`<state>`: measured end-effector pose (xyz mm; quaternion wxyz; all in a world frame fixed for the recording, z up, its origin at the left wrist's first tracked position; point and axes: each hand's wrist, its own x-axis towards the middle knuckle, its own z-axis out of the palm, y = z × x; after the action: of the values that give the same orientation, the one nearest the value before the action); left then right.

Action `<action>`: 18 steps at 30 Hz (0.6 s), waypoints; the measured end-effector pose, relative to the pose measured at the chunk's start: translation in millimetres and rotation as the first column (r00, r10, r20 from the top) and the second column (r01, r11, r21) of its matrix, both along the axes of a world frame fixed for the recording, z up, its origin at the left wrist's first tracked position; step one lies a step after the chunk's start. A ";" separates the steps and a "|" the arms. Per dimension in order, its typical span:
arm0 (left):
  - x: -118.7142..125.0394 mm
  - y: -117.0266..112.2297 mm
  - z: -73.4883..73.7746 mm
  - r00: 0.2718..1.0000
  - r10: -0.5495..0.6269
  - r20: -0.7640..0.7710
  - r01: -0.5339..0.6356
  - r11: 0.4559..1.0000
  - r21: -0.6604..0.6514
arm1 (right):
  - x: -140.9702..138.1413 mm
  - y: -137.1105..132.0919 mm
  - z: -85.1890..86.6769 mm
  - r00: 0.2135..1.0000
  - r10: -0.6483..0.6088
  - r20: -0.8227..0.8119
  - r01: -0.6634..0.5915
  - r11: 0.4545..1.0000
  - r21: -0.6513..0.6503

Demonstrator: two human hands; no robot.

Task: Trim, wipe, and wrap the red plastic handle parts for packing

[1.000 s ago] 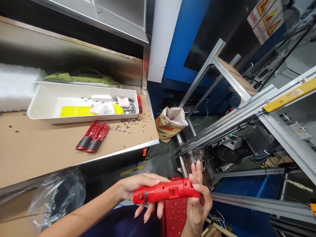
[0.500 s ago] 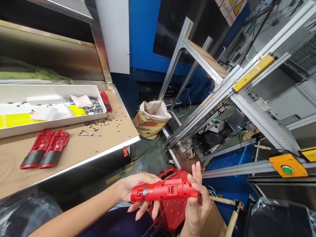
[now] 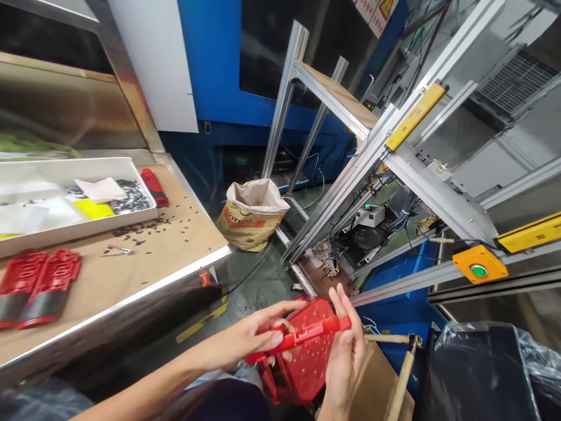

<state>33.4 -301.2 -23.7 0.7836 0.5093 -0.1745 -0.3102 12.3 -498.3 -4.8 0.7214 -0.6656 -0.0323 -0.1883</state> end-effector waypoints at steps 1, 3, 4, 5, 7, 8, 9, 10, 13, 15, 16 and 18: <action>-2.5 -2.5 -2.3 0.983 0.094 0.157 -0.110 0.989 0.098 | 0.5 -0.4 1.2 1.000 -0.017 -0.016 0.017 1.000 0.000; -6.8 -7.9 -9.5 0.870 0.199 0.451 -0.323 0.921 0.217 | 1.5 -1.8 2.2 0.998 -0.047 -0.041 0.047 0.999 0.009; -8.3 -10.9 -14.3 0.801 0.218 0.558 -0.405 0.883 0.238 | 1.7 -2.8 2.2 0.997 -0.053 -0.051 0.054 0.998 0.020; -9.4 -13.9 -19.4 0.739 0.224 0.636 -0.465 0.852 0.240 | 1.7 -3.8 2.1 0.997 -0.056 -0.057 0.058 0.998 0.033; -10.2 -19.2 -28.8 0.650 0.224 0.726 -0.529 0.820 0.221 | 0.9 -5.8 1.7 0.996 -0.064 -0.058 0.068 0.996 0.058; -10.1 -21.2 -32.2 0.623 0.231 0.747 -0.543 0.816 0.200 | 0.3 -6.8 1.8 0.996 -0.069 -0.064 0.074 0.995 0.070; -9.9 -22.9 -34.3 0.610 0.240 0.756 -0.542 0.822 0.176 | -0.2 -7.8 1.9 0.994 -0.077 -0.073 0.082 0.993 0.079; -9.6 -24.1 -35.0 0.615 0.253 0.747 -0.533 0.831 0.157 | -0.4 -8.9 2.1 0.993 -0.084 -0.085 0.091 0.992 0.082; -8.8 -26.7 -28.4 0.731 0.316 0.604 -0.480 0.868 0.127 | 2.2 -13.6 2.3 0.990 -0.083 -0.118 0.089 0.995 0.044; -7.4 -29.7 -20.0 0.837 0.360 0.413 -0.438 0.892 0.111 | 7.6 -18.1 2.3 0.990 -0.103 -0.098 0.107 0.994 0.036; -5.8 -32.2 -15.8 0.881 0.369 0.296 -0.410 0.908 0.089 | 11.1 -20.6 2.6 0.989 -0.127 -0.070 0.131 0.990 0.049; 0.0 -39.8 -8.8 0.947 0.322 0.009 -0.321 0.947 -0.026 | 18.0 -25.7 4.4 0.981 -0.194 -0.002 0.193 0.977 0.090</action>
<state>33.4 -341.0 -32.5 0.8286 0.5233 -0.0980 -0.1729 30.4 -524.0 -0.4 0.7288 -0.6317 0.0386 -0.2611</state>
